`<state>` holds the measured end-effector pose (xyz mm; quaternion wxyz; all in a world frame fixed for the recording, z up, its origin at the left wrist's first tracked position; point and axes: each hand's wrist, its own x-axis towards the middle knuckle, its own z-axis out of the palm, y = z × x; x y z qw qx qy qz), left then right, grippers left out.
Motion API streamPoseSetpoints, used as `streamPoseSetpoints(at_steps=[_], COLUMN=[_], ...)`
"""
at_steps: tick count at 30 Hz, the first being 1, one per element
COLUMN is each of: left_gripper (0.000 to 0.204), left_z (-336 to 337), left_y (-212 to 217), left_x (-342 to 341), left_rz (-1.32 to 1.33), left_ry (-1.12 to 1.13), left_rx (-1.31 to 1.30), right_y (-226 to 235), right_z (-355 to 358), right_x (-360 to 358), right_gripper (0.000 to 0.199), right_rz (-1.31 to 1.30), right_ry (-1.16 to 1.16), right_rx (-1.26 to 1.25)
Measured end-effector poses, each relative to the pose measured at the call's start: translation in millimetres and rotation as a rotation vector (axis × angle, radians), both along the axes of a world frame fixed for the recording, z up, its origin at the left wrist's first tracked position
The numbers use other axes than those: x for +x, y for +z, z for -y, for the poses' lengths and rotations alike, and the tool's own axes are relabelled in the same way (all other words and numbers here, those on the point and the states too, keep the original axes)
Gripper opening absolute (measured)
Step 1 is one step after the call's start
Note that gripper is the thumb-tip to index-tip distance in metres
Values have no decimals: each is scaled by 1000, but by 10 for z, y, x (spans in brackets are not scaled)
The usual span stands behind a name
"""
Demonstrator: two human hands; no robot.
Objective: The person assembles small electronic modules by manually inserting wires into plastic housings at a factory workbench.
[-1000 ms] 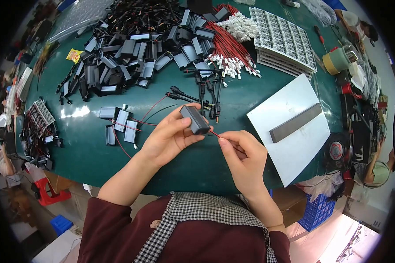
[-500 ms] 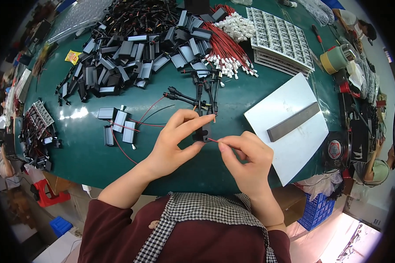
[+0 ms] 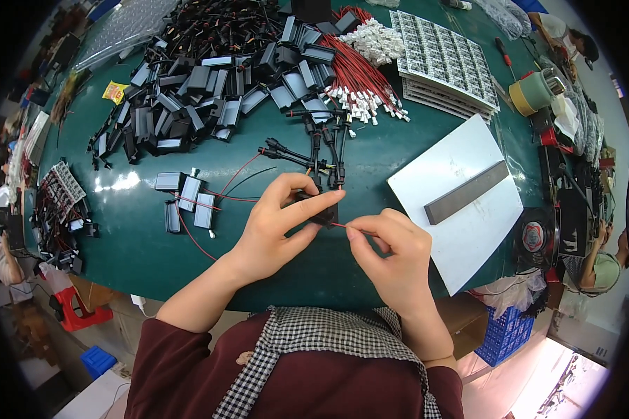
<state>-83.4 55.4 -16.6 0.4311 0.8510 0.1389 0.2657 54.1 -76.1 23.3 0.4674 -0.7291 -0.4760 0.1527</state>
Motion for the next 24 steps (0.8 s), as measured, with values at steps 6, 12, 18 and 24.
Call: streamPoseSetpoints(at_steps=[6, 12, 18, 24], left_gripper=[52, 39, 21, 11], left_z=[90, 69, 33, 68], left_y=[21, 53, 46, -34], left_x=[16, 7, -13, 0], left_rz=[3, 29, 54, 88], left_ry=[21, -167, -177, -96], left_rx=[-46, -151, -213, -245], right_y=[18, -60, -119, -147], right_z=[28, -25, -17, -13], right_x=[36, 11, 14, -35], right_gripper=[49, 86, 83, 63], right_rz=[91, 32, -40, -108], right_ry=[132, 276, 310, 281], right_rx=[-222, -239, -210, -197])
